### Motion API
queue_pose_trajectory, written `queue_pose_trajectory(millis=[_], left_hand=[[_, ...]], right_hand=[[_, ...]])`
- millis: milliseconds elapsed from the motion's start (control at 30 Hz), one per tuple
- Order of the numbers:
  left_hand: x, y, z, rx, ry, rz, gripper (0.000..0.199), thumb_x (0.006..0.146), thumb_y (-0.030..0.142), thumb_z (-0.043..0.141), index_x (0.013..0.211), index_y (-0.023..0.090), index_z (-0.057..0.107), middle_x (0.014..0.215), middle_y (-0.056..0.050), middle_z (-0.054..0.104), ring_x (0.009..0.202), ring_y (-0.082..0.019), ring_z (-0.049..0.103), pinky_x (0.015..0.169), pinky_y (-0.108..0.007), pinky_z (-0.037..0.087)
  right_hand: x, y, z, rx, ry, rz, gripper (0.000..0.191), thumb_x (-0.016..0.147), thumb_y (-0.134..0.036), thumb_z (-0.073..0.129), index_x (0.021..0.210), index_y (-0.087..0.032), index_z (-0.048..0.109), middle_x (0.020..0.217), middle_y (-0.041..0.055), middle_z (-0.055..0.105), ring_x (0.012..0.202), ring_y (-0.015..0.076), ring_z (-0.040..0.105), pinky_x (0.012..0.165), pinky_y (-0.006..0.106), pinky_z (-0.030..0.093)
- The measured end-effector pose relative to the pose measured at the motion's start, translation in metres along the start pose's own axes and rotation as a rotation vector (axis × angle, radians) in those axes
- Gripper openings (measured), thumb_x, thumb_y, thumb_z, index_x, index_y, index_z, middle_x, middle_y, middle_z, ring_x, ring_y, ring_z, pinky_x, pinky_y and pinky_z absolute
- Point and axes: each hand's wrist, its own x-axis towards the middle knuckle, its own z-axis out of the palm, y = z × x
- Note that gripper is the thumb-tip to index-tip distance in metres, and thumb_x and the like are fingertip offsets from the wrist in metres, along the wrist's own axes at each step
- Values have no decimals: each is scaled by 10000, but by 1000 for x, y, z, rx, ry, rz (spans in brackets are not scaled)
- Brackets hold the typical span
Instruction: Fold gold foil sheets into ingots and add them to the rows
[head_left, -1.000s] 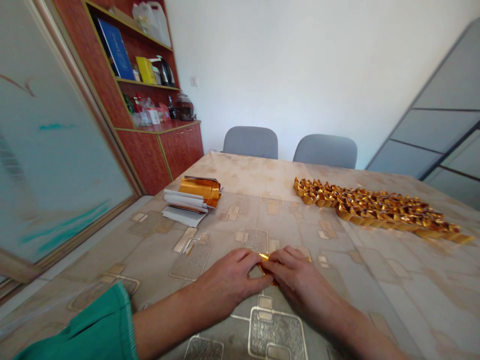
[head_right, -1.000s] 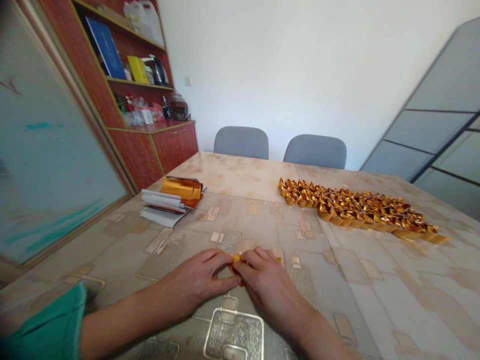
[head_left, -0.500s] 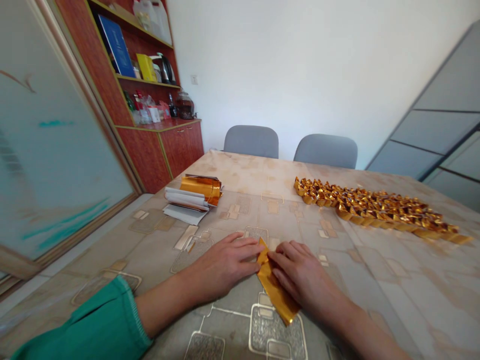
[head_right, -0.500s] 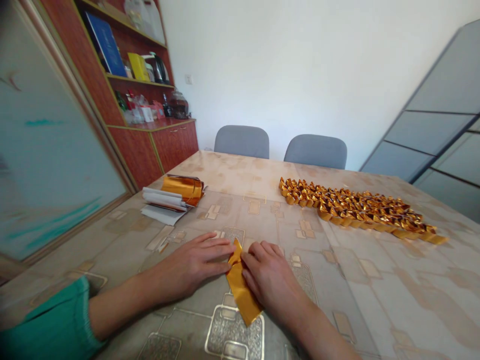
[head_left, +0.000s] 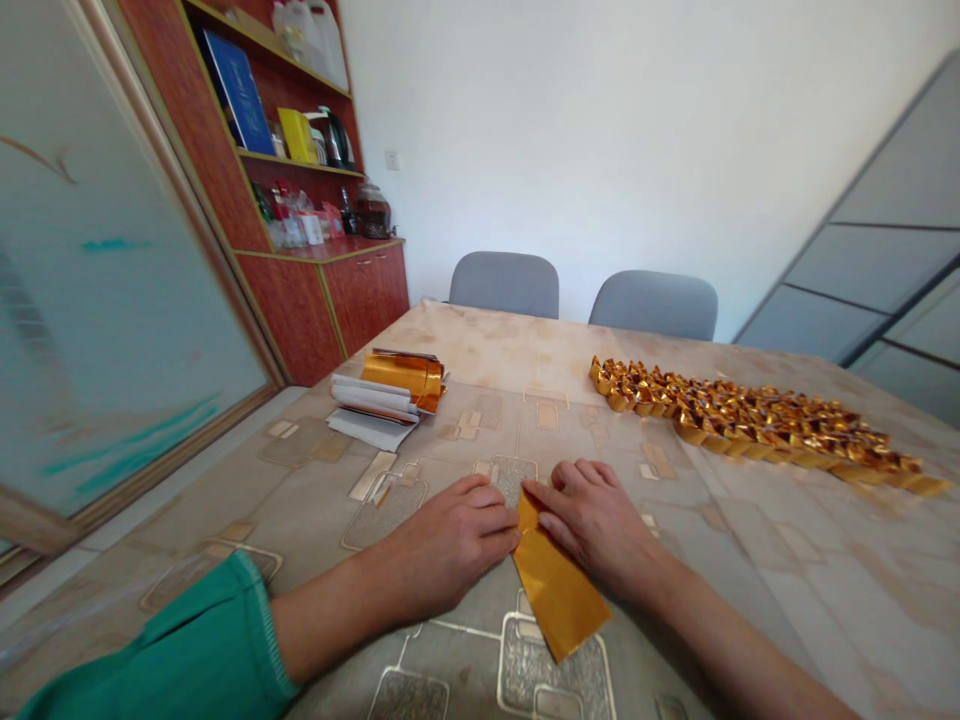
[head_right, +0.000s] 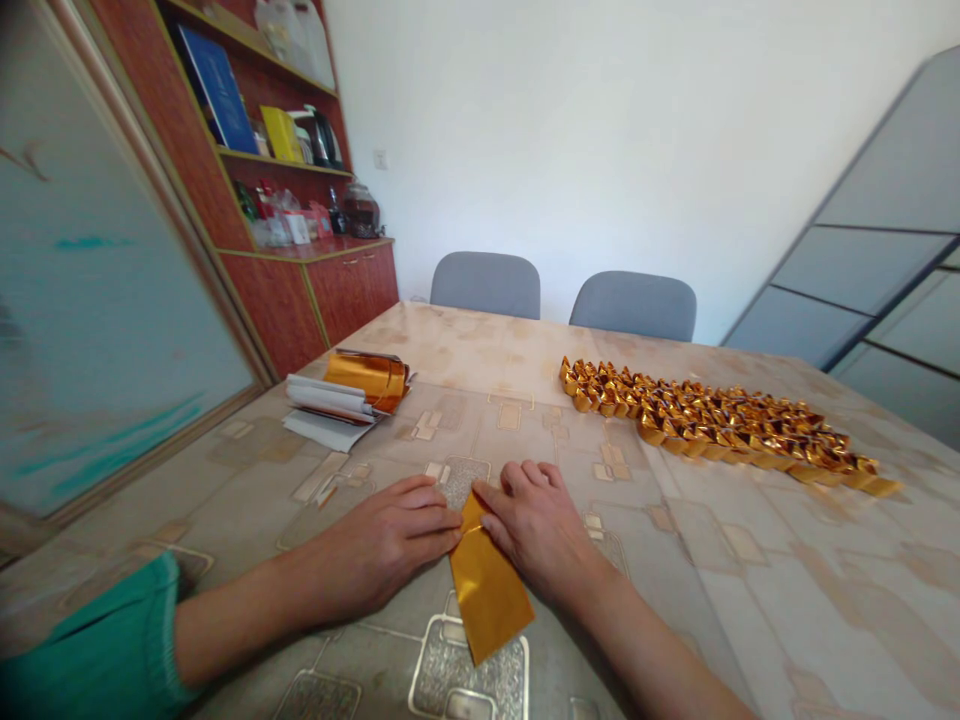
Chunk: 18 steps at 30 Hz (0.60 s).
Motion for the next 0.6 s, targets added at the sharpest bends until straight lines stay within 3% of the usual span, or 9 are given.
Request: queue_pose_trajectory(millis=[300, 467, 600], left_hand=[[-3, -10, -2, -58, 32, -35, 199, 984, 213, 522, 1101, 243, 680, 1065, -28, 740, 1070, -208, 602, 1091, -445, 330], [-3, -25, -4, -115, -12, 23, 217, 982, 190, 528, 1137, 251, 668, 1171, -2, 728, 1157, -202, 584, 1106, -427, 315], [0, -24, -6, -99, 32, 9, 216, 968, 158, 527, 1115, 220, 672, 1191, -38, 713, 1106, -214, 597, 1044, -416, 376]], right_hand=[[-1, 9, 0, 35, 41, 29, 283, 978, -235, 529, 1249, -229, 611, 960, 73, 624, 919, 254, 561, 824, 403, 439], [-11, -3, -17, 423, 48, -182, 323, 1002, -140, 421, 1250, -240, 602, 1161, 73, 651, 1067, 209, 566, 928, 372, 473], [-11, -16, -16, 409, -46, -194, 319, 980, -126, 475, 1235, -248, 624, 1163, 58, 654, 1069, 209, 558, 935, 370, 485]])
